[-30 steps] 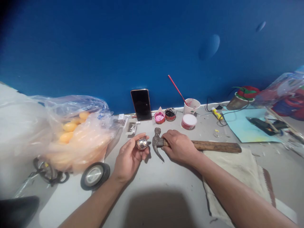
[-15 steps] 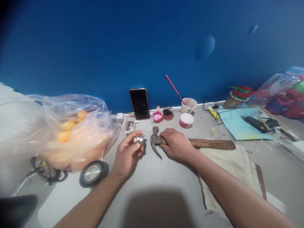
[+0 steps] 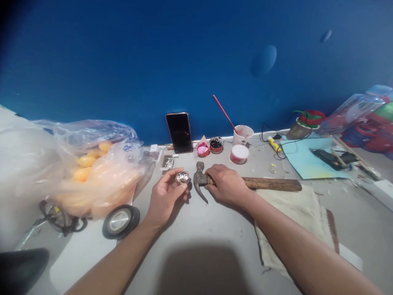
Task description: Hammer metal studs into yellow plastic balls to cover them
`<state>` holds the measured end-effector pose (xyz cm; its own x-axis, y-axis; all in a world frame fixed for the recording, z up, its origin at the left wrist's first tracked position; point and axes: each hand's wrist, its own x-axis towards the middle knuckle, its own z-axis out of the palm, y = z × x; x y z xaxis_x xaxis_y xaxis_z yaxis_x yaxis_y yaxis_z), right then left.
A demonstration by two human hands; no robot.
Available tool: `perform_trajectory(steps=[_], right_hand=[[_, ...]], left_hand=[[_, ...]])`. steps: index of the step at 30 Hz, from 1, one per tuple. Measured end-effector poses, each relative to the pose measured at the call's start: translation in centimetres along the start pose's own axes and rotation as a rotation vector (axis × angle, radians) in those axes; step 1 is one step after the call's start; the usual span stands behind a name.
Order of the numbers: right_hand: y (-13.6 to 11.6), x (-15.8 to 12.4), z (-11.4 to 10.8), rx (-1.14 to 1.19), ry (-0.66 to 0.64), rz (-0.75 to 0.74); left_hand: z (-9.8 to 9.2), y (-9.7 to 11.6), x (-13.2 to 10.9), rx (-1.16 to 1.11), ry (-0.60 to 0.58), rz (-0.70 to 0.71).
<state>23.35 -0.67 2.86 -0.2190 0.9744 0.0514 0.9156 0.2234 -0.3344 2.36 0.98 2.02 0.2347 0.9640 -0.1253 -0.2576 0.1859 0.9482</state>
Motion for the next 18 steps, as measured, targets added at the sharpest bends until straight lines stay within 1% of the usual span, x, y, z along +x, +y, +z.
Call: perform_trajectory(steps=[7, 14, 18], right_hand=[[0.14, -0.04, 0.15, 0.006, -0.004, 0.001], [0.02, -0.04, 0.01, -0.009, 0.001, -0.002], [0.08, -0.05, 0.02, -0.008, 0.006, -0.010]], left_hand=[[-0.17, -0.05, 0.09, 0.024, 0.008, 0.033], [-0.36, -0.40, 0.32, 0.018, 0.025, 0.032], [-0.56, -0.57, 0.45, 0.088, 0.087, 0.036]])
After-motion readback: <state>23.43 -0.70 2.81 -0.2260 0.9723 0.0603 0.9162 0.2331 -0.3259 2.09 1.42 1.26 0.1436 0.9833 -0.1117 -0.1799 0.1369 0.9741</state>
